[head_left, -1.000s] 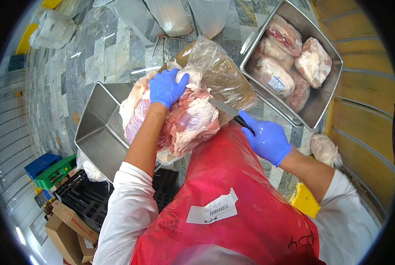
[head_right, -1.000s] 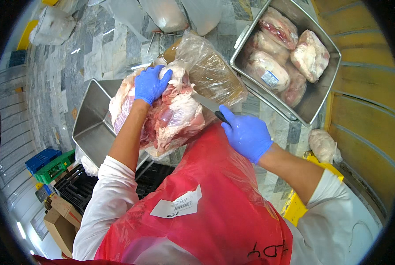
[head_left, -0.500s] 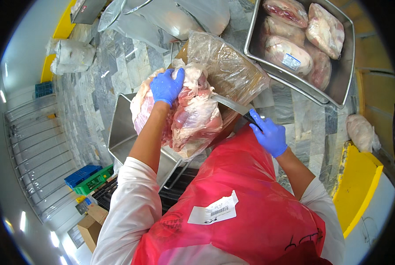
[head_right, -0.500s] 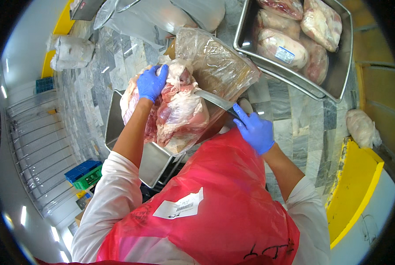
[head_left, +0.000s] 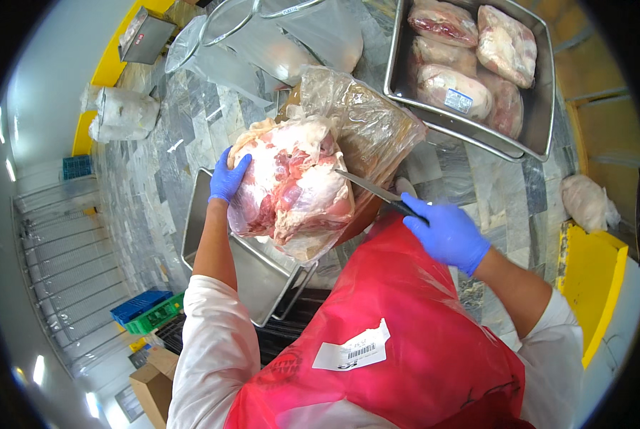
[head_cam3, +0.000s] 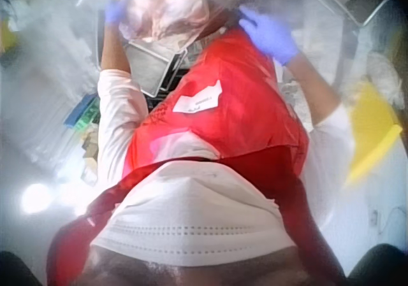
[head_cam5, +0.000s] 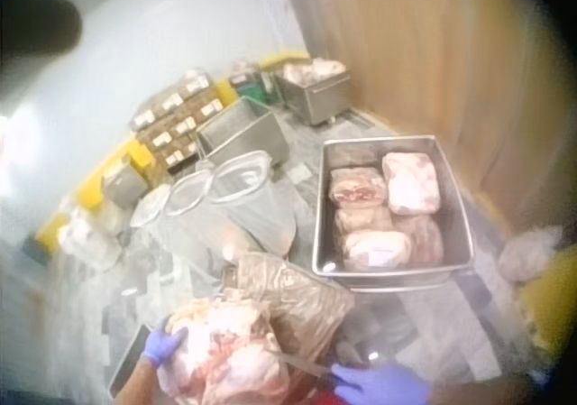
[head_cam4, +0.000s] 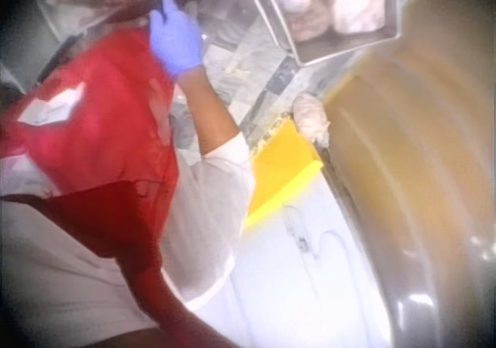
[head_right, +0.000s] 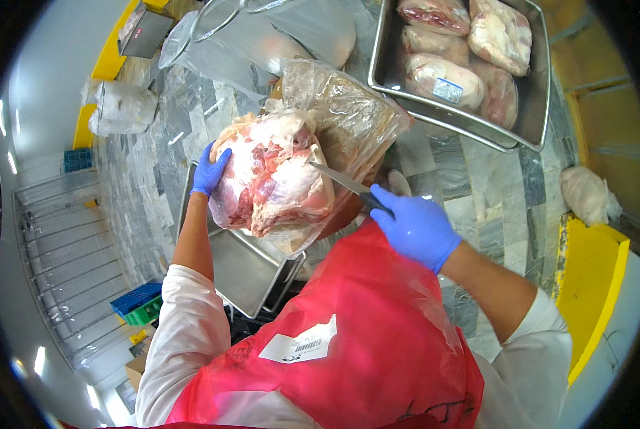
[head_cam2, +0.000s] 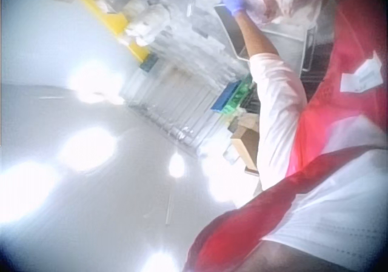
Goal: The person uses a knife to cut a large piece of raw meat on a cutting board, separating a portion and placing it into a metal tray. The person then handles a vacuum-sealed package of meat, removing it from the tray and placing it on the cutting board.
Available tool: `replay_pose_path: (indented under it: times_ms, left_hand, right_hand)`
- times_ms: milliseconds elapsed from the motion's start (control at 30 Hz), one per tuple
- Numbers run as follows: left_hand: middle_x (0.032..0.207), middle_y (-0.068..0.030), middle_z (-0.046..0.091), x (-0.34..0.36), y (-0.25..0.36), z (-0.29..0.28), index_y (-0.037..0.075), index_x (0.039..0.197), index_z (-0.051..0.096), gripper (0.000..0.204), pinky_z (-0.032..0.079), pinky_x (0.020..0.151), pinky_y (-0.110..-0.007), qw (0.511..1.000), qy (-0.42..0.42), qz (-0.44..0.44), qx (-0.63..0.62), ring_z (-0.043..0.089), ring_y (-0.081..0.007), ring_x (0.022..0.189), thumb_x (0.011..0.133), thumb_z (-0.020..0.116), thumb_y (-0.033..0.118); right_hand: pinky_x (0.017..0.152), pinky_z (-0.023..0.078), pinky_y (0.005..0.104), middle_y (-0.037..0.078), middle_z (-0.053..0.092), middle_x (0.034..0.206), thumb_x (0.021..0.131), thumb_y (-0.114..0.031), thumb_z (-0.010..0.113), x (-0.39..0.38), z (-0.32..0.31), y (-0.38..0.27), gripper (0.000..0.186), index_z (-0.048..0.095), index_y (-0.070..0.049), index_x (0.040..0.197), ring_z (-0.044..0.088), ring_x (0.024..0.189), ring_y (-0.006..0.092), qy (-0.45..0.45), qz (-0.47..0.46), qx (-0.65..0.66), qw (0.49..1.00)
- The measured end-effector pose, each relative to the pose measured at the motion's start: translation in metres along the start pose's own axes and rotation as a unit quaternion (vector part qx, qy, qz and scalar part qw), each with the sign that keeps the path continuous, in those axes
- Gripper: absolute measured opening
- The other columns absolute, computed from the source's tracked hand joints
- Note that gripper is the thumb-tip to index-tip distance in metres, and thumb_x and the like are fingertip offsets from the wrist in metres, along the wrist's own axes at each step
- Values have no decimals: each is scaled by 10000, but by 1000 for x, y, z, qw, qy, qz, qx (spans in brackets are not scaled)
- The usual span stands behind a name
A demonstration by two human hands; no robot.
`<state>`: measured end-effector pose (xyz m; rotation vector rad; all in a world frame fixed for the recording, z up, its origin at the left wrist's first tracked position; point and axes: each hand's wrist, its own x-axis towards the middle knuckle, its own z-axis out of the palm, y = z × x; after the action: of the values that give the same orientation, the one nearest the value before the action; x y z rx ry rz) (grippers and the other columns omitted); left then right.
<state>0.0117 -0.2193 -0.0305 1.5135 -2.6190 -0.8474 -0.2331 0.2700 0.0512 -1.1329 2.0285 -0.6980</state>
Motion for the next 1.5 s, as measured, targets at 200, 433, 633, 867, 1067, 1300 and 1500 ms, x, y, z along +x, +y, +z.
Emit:
replay_pose_path:
  times_ms: [200, 433, 633, 867, 1067, 1300, 1500]
  left_hand:
    - [1405, -268, 600, -20, 6, 5, 125, 1481, 547, 903, 472, 1080, -475, 995, 45, -36, 76, 590, -419, 1303, 813, 712, 710]
    - [1412, -273, 590, -21, 8, 2, 112, 1485, 540, 924, 467, 1077, -491, 984, 50, -96, 140, 581, -439, 1301, 856, 566, 790]
    - [1384, -305, 600, -30, 13, 0, 79, 1459, 554, 897, 463, 1072, -499, 980, 62, -113, 153, 586, -460, 1285, 889, 533, 771]
    - [1370, -305, 612, -23, 7, 1, 74, 1449, 567, 874, 459, 1075, -497, 980, 65, -115, 149, 589, -461, 1282, 896, 546, 750]
    - [1379, -318, 601, -22, -2, 4, 65, 1462, 551, 887, 455, 1081, -496, 981, 64, -114, 144, 582, -463, 1293, 900, 528, 751]
    - [1370, -331, 598, -20, 4, 5, 78, 1461, 550, 876, 454, 1080, -504, 980, 62, -117, 151, 583, -475, 1283, 904, 517, 753]
    - [1349, -332, 609, -22, 0, 2, 95, 1451, 561, 837, 466, 1065, -508, 981, 66, -105, 147, 585, -480, 1274, 907, 539, 731]
  right_hand:
    - [680, 539, 533, 193, 716, 876, 1023, -323, 574, 20, 30, -26, 473, 559, -162, 1468, 683, 740, 419, 50, 55, -45, 996]
    - [602, 521, 478, 183, 692, 825, 973, -206, 692, 9, 143, 28, 578, 522, -218, 1525, 669, 684, 378, 218, 30, -24, 975]
    - [514, 507, 444, 94, 622, 768, 970, -239, 698, 37, 211, 59, 560, 542, -230, 1508, 609, 578, 313, 319, -20, 49, 946]
    - [723, 579, 455, 192, 706, 1188, 1011, -194, 642, 56, 254, 59, 572, 461, -158, 1553, 715, 898, 397, 330, -54, 222, 916]
    - [807, 566, 496, 239, 660, 1305, 1046, -232, 580, 67, 280, 48, 627, 325, -138, 1611, 687, 994, 474, 290, -20, 281, 915]
    - [850, 514, 587, 358, 644, 1167, 1058, -307, 542, 75, 309, 56, 498, 396, -53, 1460, 626, 1034, 558, 166, 83, 294, 938]
    - [882, 500, 600, 365, 641, 1162, 1053, -357, 552, 59, 243, 69, 501, 400, -26, 1396, 611, 1081, 552, 18, 87, 276, 957]
